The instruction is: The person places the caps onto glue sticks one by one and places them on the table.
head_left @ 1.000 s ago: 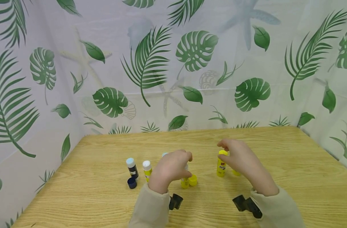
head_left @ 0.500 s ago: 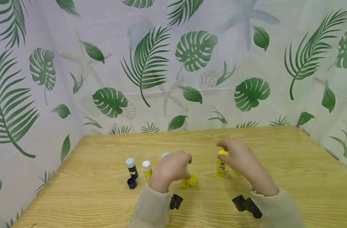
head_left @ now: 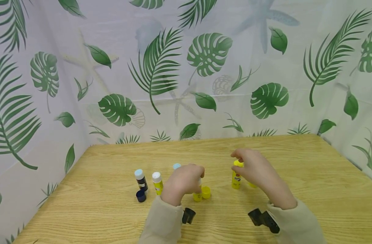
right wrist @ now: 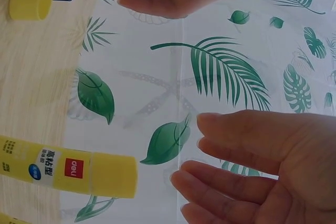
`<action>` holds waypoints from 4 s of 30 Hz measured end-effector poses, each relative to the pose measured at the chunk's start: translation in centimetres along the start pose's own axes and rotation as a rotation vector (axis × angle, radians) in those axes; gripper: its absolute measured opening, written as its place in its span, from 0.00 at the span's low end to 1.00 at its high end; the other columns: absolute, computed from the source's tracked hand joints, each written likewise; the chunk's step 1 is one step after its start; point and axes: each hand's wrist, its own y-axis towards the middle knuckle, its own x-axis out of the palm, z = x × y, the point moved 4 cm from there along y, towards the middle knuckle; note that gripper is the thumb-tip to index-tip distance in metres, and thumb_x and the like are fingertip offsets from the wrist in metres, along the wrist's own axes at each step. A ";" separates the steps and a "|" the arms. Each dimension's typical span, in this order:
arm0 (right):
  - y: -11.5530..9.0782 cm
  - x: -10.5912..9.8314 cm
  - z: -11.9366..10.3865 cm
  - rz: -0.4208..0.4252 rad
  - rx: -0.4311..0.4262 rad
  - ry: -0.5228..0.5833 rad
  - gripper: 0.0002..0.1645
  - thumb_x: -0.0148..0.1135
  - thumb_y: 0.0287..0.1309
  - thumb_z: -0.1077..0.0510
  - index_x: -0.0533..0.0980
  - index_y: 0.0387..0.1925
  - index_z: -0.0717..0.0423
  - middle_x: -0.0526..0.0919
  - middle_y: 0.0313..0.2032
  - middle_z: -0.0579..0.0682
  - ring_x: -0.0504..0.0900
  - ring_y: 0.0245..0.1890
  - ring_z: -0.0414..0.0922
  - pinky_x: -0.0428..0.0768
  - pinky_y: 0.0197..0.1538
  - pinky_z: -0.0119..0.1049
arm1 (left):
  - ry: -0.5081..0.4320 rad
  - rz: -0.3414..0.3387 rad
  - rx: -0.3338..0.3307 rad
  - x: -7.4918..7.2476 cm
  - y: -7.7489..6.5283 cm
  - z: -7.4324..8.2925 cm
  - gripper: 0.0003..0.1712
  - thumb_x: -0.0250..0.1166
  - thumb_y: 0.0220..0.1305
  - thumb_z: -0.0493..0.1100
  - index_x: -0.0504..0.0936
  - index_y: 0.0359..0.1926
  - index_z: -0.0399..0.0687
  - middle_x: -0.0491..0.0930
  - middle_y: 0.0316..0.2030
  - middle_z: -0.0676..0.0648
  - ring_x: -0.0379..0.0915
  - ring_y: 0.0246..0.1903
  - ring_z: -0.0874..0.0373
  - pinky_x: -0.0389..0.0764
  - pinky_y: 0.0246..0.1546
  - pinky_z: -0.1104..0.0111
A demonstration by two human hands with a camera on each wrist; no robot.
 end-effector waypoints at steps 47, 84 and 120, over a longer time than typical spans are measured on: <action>0.2 0.8 -0.7 -0.022 -0.062 0.001 0.18 0.65 0.45 0.64 0.74 0.41 0.65 0.78 0.38 0.57 0.75 0.36 0.51 0.75 0.37 0.43 | -0.196 0.126 0.137 -2.3 -0.8 0.1 0.15 0.63 0.45 0.32 0.71 0.36 0.44 0.69 0.25 0.54 0.64 0.22 0.61 0.68 0.22 0.73; 0.5 9.6 -2.7 -0.289 -0.283 0.007 0.24 0.65 0.42 0.68 0.72 0.46 0.64 0.76 0.45 0.57 0.74 0.46 0.53 0.73 0.44 0.46 | -0.082 0.551 0.455 -4.0 -1.8 1.4 0.17 0.63 0.52 0.36 0.76 0.46 0.46 0.78 0.39 0.50 0.70 0.31 0.63 0.70 0.31 0.74; -0.3 10.2 -2.9 -0.398 -0.269 -0.067 0.12 0.64 0.41 0.70 0.73 0.30 0.56 0.74 0.28 0.45 0.72 0.28 0.42 0.72 0.33 0.37 | -0.185 0.506 0.418 -4.5 -2.1 1.4 0.11 0.63 0.53 0.36 0.75 0.39 0.44 0.78 0.34 0.51 0.71 0.28 0.63 0.72 0.30 0.76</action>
